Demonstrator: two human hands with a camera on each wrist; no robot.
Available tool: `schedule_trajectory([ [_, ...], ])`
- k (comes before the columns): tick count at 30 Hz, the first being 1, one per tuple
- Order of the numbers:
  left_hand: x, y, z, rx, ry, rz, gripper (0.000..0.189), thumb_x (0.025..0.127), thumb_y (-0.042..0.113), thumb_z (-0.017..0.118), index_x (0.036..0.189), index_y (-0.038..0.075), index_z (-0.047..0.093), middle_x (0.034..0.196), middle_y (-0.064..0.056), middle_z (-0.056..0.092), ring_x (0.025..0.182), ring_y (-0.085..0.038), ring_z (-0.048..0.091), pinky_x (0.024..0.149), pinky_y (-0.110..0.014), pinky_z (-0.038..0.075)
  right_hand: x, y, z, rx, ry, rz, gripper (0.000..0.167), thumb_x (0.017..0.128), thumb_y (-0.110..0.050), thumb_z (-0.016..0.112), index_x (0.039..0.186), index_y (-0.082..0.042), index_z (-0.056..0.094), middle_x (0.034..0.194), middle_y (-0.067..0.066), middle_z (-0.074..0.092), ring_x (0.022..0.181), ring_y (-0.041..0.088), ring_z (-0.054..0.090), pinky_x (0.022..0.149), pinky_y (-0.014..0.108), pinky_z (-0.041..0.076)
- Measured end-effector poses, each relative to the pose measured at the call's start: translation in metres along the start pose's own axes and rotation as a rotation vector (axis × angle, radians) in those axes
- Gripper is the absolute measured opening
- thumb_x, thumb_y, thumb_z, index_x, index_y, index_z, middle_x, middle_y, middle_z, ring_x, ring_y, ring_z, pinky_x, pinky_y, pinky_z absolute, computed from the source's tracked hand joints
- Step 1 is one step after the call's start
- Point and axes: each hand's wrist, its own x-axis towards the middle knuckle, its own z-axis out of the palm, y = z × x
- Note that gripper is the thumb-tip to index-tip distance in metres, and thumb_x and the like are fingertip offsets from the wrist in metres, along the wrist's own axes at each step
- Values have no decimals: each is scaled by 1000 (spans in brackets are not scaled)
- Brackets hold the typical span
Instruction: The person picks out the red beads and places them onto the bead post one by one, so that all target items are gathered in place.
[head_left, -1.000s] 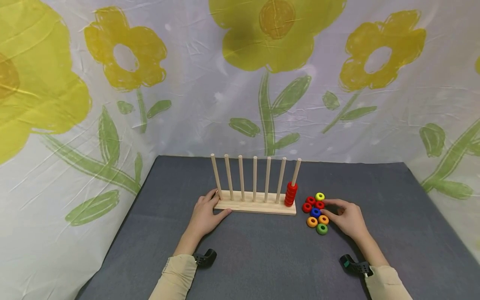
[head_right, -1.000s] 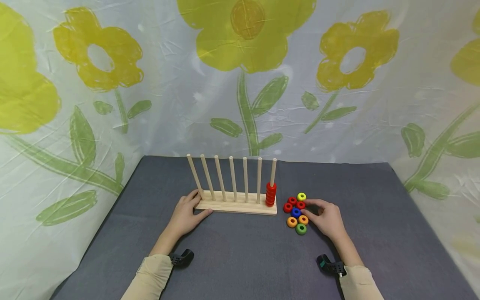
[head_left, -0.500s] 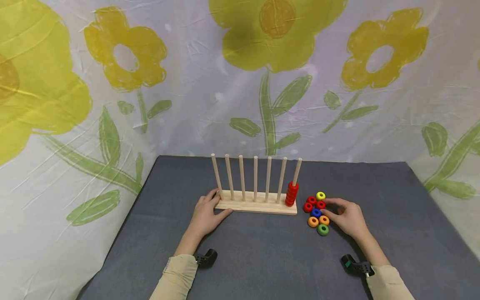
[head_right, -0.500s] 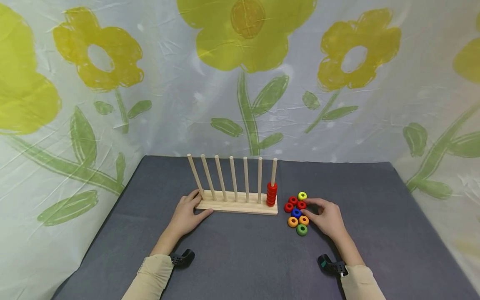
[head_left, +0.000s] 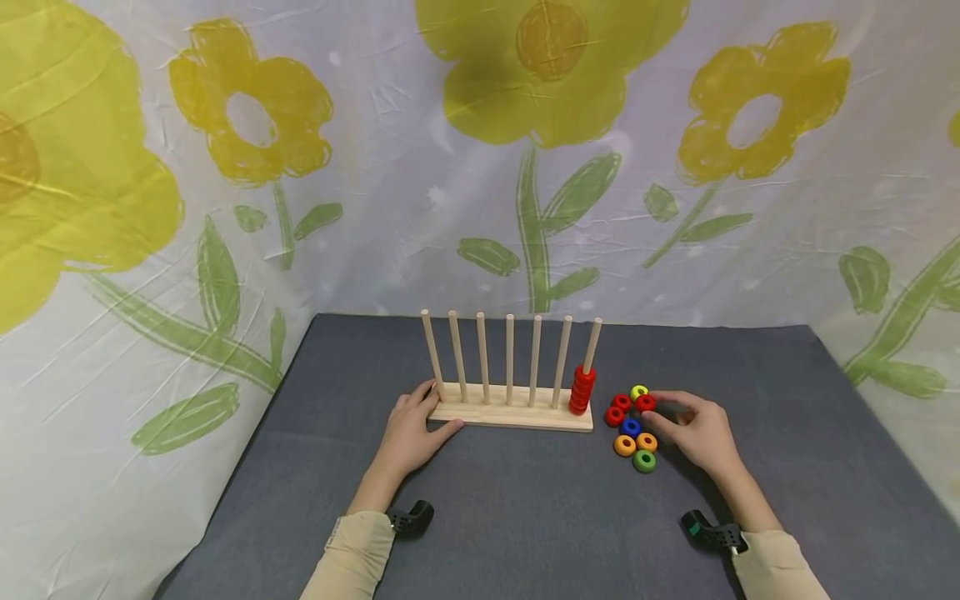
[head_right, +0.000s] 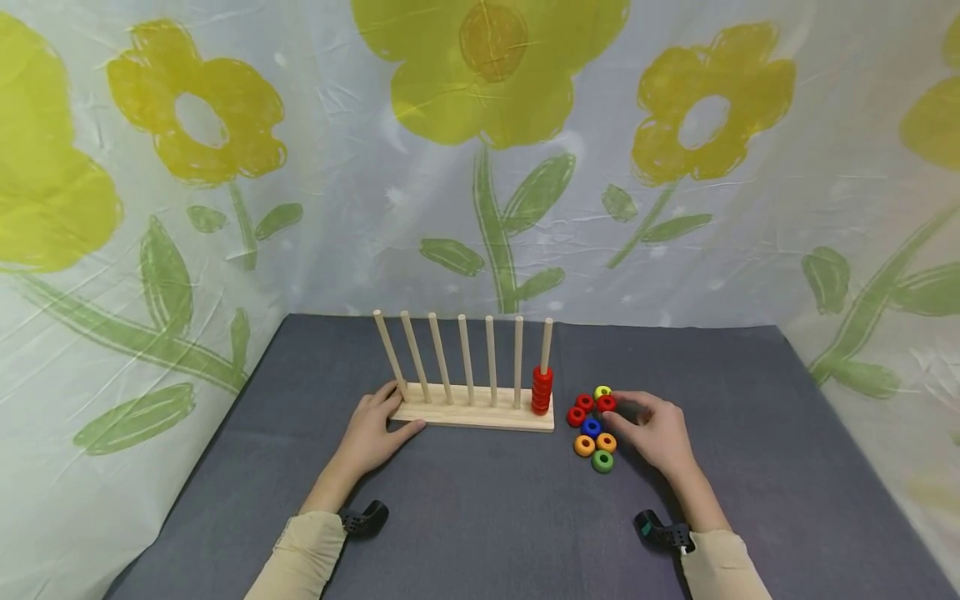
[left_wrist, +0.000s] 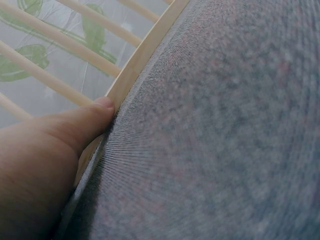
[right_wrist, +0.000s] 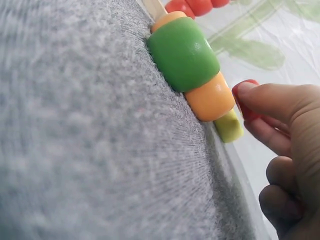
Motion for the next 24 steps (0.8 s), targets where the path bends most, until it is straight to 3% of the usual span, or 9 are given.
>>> schedule_trajectory([
  [16, 0, -2, 1, 2, 6, -1, 72, 95, 44, 80, 152, 6, 59, 163, -17, 47, 133, -42, 51, 109, -61, 42, 6, -25, -13, 27, 58, -110, 32, 89, -15, 88, 121, -14, 80, 60, -4, 52, 40, -2, 24, 38, 26, 27],
  [24, 0, -1, 1, -8, 5, 5, 73, 95, 44, 80, 153, 5, 58, 162, -18, 47, 134, -42, 50, 111, -62, 41, 6, -46, -23, 28, 83, -139, 34, 89, -13, 88, 121, -16, 80, 55, -6, 44, 41, 0, 24, 39, 26, 28],
])
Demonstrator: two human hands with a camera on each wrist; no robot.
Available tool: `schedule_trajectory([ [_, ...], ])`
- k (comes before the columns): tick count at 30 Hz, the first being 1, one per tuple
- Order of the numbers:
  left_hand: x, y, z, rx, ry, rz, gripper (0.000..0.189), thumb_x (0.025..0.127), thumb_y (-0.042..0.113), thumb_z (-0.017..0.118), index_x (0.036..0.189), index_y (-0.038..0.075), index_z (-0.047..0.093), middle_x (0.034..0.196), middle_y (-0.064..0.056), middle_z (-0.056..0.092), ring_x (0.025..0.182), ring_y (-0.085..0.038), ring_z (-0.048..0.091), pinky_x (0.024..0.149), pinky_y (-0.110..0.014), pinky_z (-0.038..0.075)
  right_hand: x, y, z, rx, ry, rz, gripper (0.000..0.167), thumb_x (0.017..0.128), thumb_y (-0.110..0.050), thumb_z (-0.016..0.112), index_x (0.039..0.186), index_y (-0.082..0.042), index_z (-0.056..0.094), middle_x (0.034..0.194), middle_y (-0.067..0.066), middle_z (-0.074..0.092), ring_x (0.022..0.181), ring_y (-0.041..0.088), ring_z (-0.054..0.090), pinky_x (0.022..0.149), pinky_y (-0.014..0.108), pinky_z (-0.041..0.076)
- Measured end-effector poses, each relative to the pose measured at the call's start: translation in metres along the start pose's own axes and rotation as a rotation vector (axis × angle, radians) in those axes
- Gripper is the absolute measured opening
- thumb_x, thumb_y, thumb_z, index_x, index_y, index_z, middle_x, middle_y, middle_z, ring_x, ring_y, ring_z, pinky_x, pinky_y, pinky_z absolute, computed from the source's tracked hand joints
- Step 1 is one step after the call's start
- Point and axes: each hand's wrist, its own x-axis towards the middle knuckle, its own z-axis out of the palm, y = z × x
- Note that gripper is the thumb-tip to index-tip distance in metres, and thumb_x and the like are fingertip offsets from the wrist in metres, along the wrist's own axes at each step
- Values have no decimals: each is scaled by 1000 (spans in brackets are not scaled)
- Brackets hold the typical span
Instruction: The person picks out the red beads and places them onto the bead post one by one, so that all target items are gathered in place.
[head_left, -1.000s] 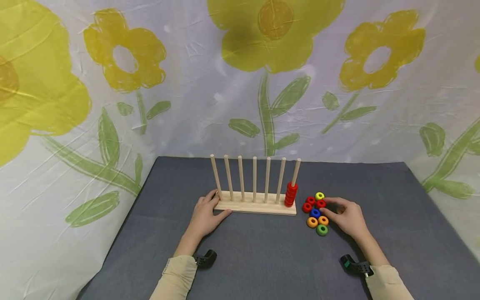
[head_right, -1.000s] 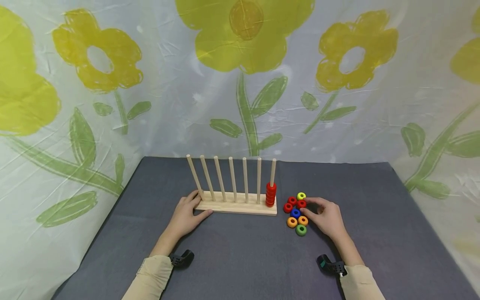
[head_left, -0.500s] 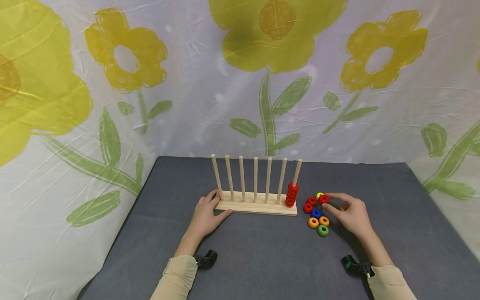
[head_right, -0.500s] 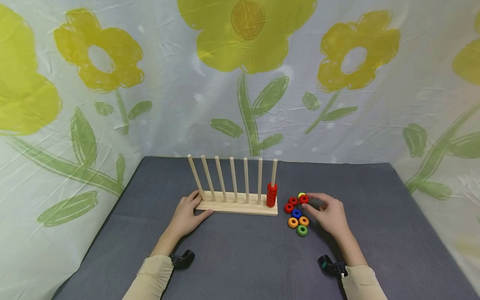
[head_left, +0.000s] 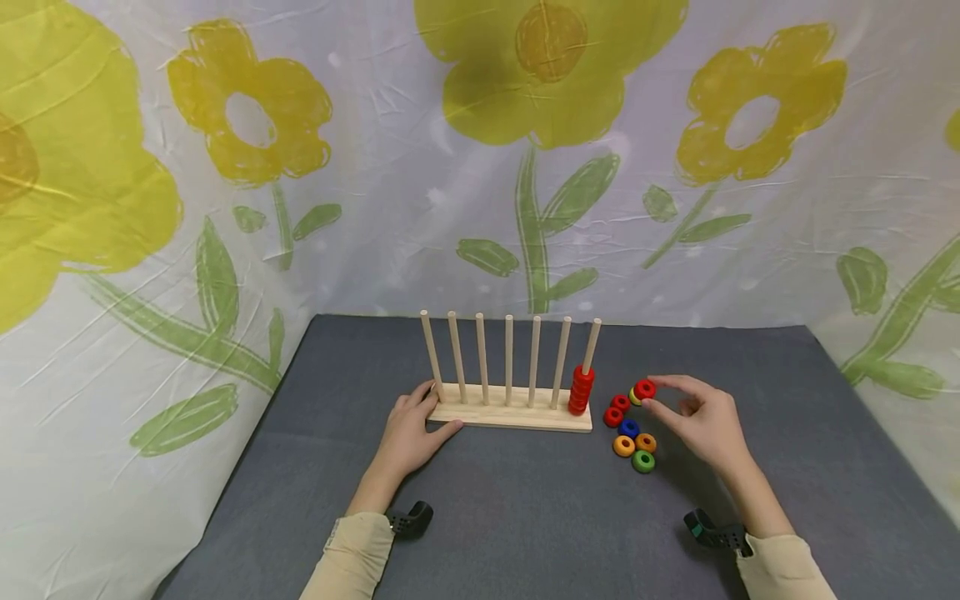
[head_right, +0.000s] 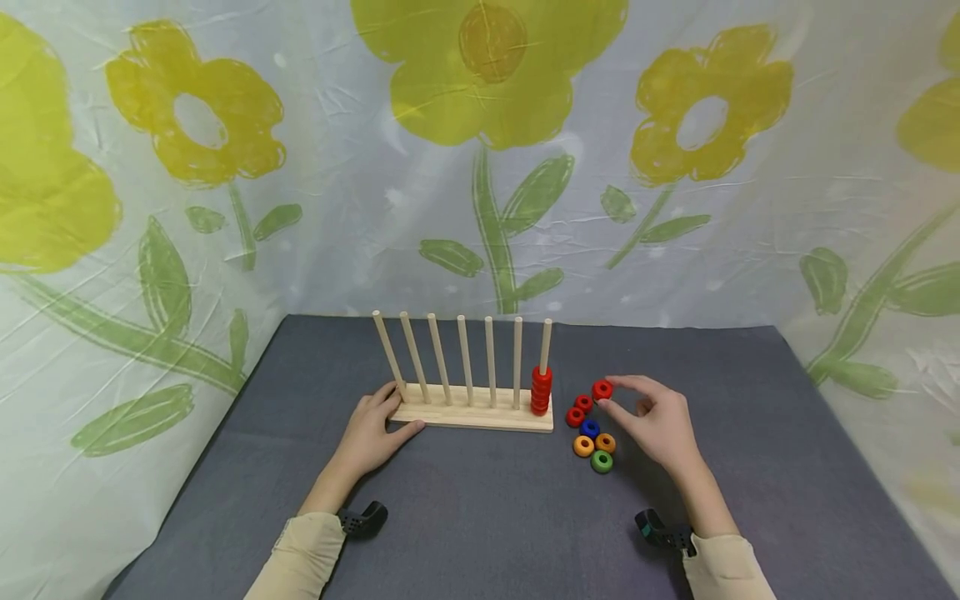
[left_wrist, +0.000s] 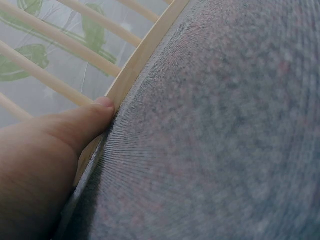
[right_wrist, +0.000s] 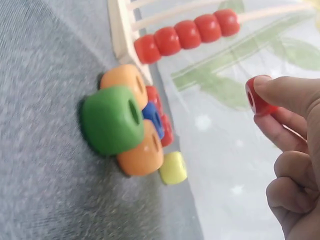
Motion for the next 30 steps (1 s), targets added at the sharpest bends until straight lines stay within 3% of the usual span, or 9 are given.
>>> schedule_trajectory([
  [2, 0, 0, 0, -2, 1, 1, 73, 95, 44, 80, 153, 5, 58, 162, -18, 47, 134, -42, 50, 111, -62, 41, 0, -5, -1, -10, 4, -5, 34, 88, -13, 89, 121, -16, 80, 52, -5, 38, 42, 0, 25, 40, 26, 27],
  [10, 0, 0, 0, -3, 6, 1, 72, 95, 43, 81, 152, 5, 59, 162, -19, 47, 134, -42, 50, 110, -62, 42, 2, -16, -4, -24, 25, -28, 35, 87, -11, 90, 120, -17, 80, 57, -6, 40, 43, 2, 27, 41, 26, 27],
  [30, 0, 1, -1, 3, 2, 4, 72, 95, 44, 80, 153, 5, 58, 163, -18, 47, 132, -41, 51, 109, -61, 43, 13, -21, 2, -17, 17, -54, 34, 87, -11, 90, 119, -15, 81, 57, -6, 40, 43, 0, 25, 41, 25, 27],
])
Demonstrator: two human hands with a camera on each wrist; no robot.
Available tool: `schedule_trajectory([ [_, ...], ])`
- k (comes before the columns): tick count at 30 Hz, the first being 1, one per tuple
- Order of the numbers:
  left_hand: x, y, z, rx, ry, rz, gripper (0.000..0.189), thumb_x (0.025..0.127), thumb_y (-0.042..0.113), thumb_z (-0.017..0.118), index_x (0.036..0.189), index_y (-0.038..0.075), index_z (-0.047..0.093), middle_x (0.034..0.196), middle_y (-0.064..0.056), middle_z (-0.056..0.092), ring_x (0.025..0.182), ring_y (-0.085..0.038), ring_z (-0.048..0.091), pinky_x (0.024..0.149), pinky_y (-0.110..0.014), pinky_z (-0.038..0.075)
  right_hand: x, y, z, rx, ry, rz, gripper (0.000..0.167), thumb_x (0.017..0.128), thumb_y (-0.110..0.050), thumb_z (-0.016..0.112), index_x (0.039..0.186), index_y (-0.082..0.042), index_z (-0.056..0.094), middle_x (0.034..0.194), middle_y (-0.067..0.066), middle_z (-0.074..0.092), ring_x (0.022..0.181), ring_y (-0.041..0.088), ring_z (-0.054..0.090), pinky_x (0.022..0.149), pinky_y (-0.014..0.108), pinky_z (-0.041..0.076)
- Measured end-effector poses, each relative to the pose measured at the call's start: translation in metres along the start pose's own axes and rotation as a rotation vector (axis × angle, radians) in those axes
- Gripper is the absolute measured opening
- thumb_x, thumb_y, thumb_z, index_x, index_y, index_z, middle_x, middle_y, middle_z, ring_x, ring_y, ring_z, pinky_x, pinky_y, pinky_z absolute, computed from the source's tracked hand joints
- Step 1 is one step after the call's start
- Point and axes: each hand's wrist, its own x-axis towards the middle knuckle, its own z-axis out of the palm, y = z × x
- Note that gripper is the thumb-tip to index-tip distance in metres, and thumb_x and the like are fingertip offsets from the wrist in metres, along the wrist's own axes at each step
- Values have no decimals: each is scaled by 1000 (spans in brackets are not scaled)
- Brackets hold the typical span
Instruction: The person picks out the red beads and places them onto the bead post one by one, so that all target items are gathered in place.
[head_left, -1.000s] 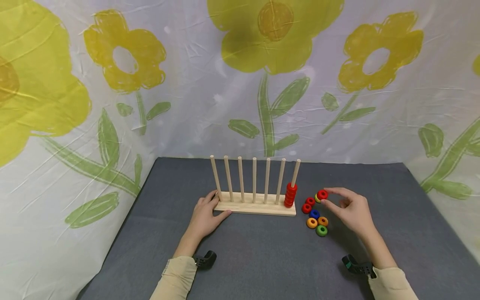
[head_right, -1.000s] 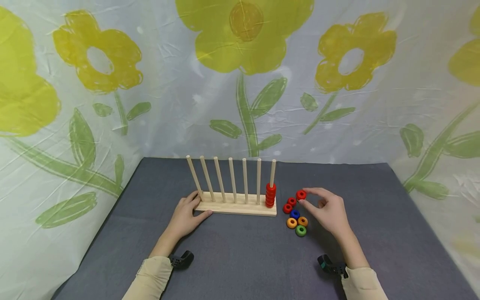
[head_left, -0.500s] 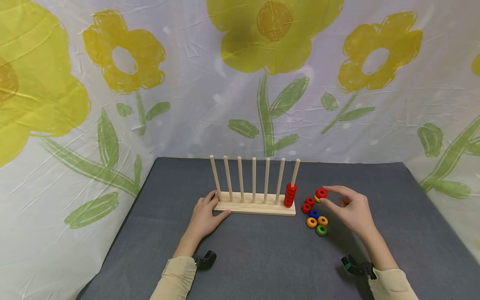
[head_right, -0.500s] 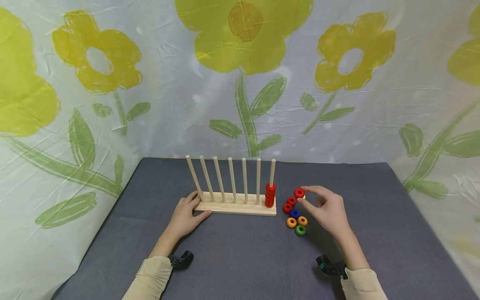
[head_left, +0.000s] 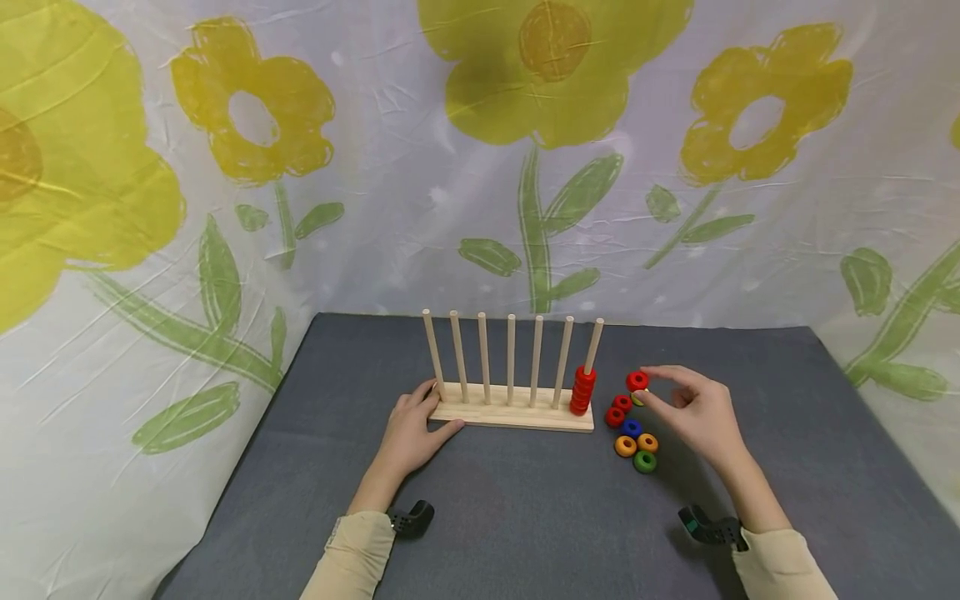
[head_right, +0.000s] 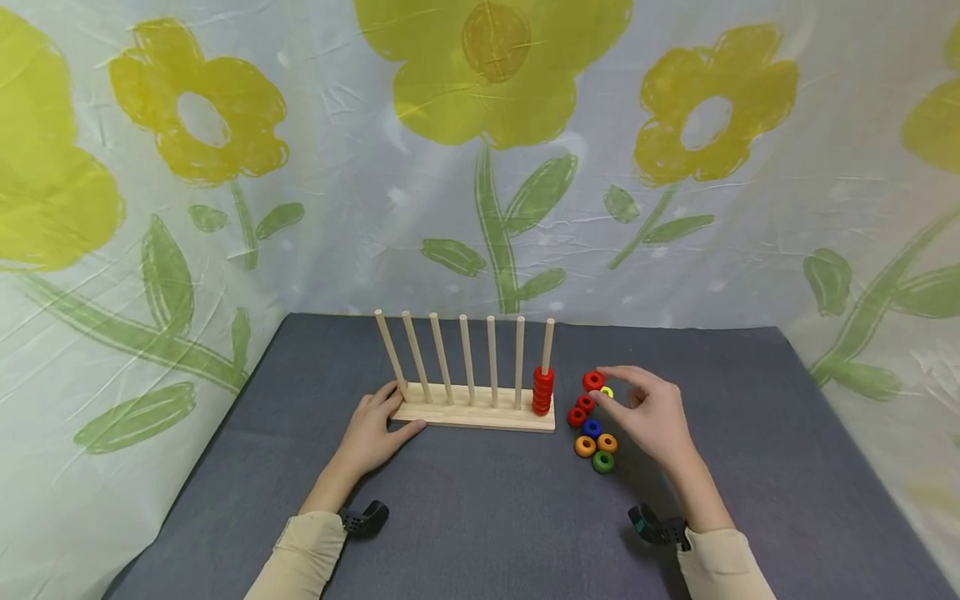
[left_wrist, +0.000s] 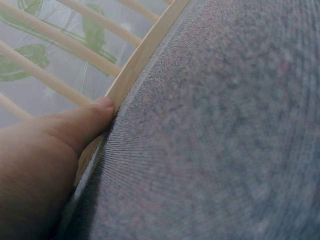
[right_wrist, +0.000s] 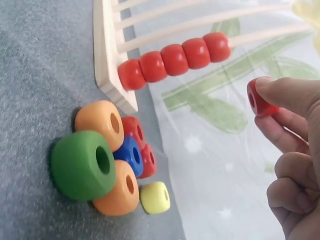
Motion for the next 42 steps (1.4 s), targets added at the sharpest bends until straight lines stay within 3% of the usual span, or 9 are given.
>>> schedule_trajectory([
  [25, 0, -2, 2, 1, 2, 1, 73, 95, 44, 80, 153, 6, 58, 162, -17, 48, 132, -41, 52, 109, -61, 43, 21, -17, 11, 34, 4, -17, 34, 87, -9, 89, 120, -12, 80, 53, -6, 36, 42, 7, 26, 40, 27, 25],
  [42, 1, -2, 1, -2, 5, 12, 72, 95, 44, 81, 152, 5, 59, 162, -18, 48, 131, -41, 52, 108, -60, 44, 33, -30, 6, 57, 58, -16, 32, 88, -8, 88, 119, -10, 80, 54, -3, 39, 40, 7, 26, 40, 27, 25],
])
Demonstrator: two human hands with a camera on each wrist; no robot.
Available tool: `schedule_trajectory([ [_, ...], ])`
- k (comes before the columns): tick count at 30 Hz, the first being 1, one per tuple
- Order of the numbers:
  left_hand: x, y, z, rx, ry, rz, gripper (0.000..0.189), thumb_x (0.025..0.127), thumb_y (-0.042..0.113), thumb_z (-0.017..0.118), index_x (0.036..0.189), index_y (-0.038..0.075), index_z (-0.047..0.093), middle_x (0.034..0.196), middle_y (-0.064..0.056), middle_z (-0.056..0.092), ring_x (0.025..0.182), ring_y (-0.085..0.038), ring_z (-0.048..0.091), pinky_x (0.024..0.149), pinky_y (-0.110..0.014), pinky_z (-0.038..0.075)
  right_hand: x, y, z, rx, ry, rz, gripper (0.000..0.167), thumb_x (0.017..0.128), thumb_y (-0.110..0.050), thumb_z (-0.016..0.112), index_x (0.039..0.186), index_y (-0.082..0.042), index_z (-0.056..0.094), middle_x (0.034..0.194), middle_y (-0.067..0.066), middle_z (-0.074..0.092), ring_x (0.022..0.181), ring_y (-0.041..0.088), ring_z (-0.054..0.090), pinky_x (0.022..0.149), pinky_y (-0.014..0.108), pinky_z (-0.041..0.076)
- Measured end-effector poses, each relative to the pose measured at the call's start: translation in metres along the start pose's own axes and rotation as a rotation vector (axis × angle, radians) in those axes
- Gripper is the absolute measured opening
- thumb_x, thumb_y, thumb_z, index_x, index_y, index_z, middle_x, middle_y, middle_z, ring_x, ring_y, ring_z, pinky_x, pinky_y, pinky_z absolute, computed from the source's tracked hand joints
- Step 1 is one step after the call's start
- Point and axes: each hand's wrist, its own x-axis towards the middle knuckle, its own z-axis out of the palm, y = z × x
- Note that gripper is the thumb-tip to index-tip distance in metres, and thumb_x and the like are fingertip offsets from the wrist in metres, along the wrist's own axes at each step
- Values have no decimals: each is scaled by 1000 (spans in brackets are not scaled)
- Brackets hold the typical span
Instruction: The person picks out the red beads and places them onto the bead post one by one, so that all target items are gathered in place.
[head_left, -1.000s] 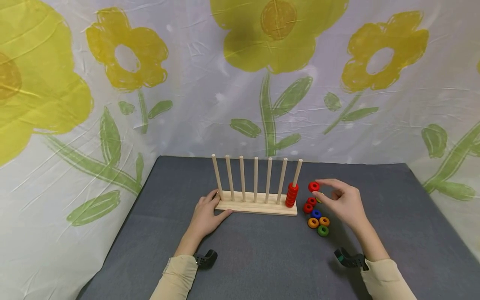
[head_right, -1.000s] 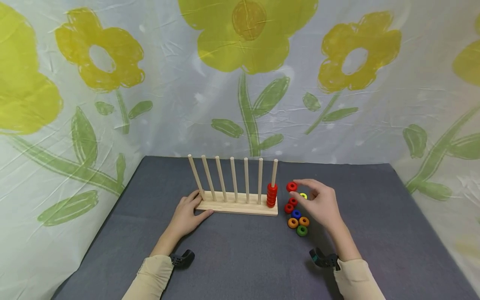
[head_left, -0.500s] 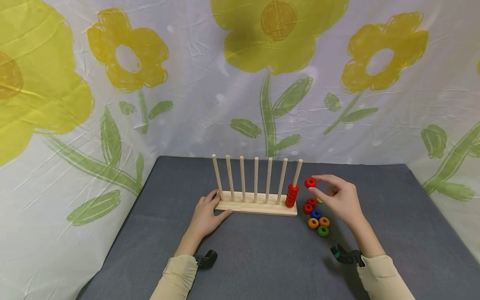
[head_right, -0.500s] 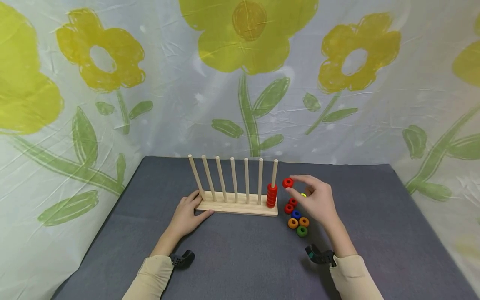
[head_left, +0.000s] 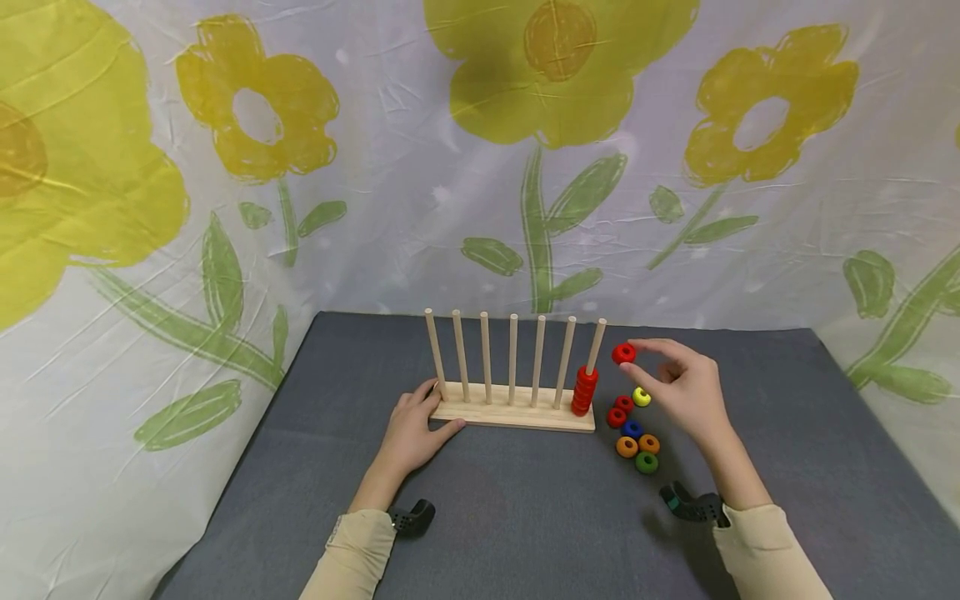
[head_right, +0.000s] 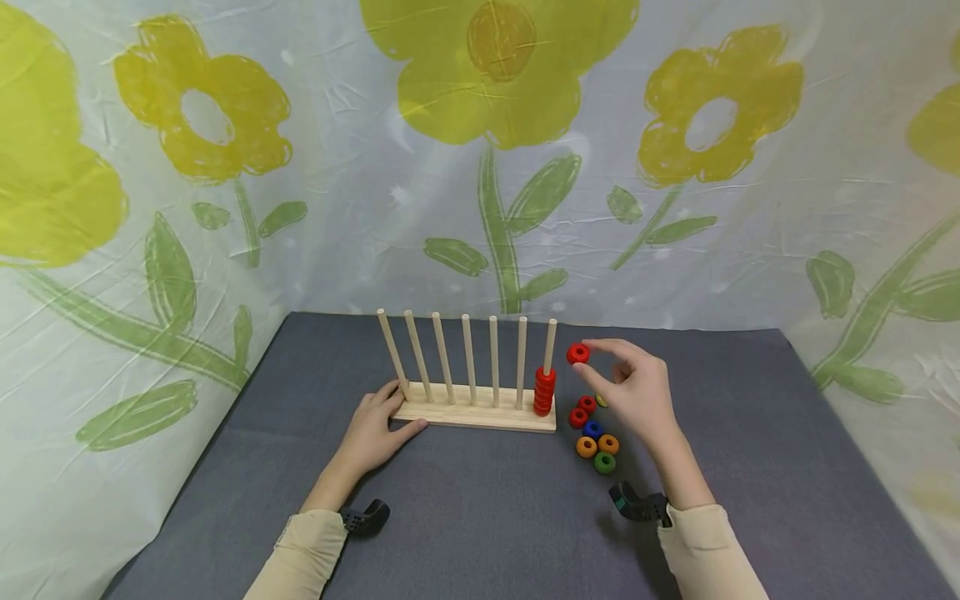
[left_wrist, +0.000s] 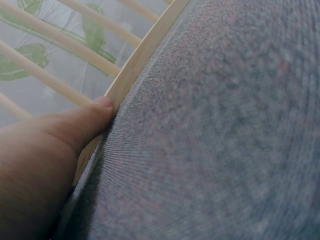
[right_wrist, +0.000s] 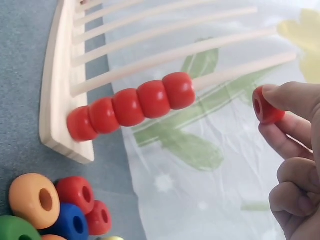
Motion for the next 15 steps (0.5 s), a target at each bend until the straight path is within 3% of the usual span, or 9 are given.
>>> schedule_trajectory([
  [15, -1, 2, -1, -2, -8, -10, 73, 95, 44, 80, 153, 5, 58, 162, -18, 48, 132, -42, 51, 109, -61, 43, 10, -10, -6, 33, 41, -12, 31, 87, -8, 88, 118, -11, 81, 48, -6, 31, 40, 12, 25, 41, 27, 25],
])
